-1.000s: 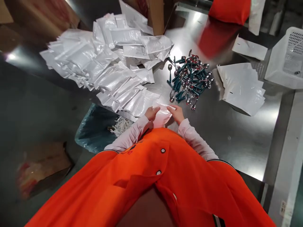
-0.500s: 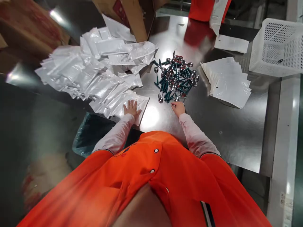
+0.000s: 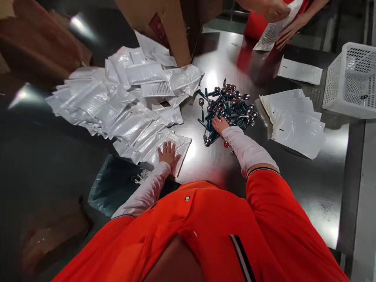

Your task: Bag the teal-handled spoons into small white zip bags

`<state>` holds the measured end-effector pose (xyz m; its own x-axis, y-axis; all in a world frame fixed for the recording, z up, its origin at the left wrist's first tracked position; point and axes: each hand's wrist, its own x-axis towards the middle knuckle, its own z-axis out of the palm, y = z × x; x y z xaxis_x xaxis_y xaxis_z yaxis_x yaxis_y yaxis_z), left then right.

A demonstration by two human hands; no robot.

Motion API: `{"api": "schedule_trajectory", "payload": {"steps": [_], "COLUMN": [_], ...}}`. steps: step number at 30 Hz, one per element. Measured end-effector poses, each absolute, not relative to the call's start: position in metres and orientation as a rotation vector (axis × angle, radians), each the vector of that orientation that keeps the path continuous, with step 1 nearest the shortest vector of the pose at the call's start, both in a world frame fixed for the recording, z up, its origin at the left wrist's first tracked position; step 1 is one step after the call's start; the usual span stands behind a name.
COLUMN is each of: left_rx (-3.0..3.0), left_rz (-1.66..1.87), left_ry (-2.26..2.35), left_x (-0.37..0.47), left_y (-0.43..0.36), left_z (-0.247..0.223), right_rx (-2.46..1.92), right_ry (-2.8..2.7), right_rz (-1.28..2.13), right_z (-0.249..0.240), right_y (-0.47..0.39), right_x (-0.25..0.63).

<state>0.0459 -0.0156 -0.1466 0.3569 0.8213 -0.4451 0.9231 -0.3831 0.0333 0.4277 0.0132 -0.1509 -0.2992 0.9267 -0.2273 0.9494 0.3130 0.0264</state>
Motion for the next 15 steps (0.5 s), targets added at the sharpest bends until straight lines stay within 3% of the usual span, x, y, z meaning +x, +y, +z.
{"api": "schedule_trajectory", "payload": {"steps": [10, 15], "left_rx": [2.288, 2.286], "left_rz": [-0.518, -0.526], "left_ry": [1.555, 1.557], "left_x": [0.048, 0.05], "left_y": [-0.017, -0.017], "left_z": [-0.144, -0.141], "right_rx": [1.198, 1.227], "right_ry": [2.554, 2.477], "right_rz": [-0.086, -0.21], "right_z": [-0.143, -0.148], "right_y": [0.045, 0.034], "right_x": [0.433, 0.427]}}
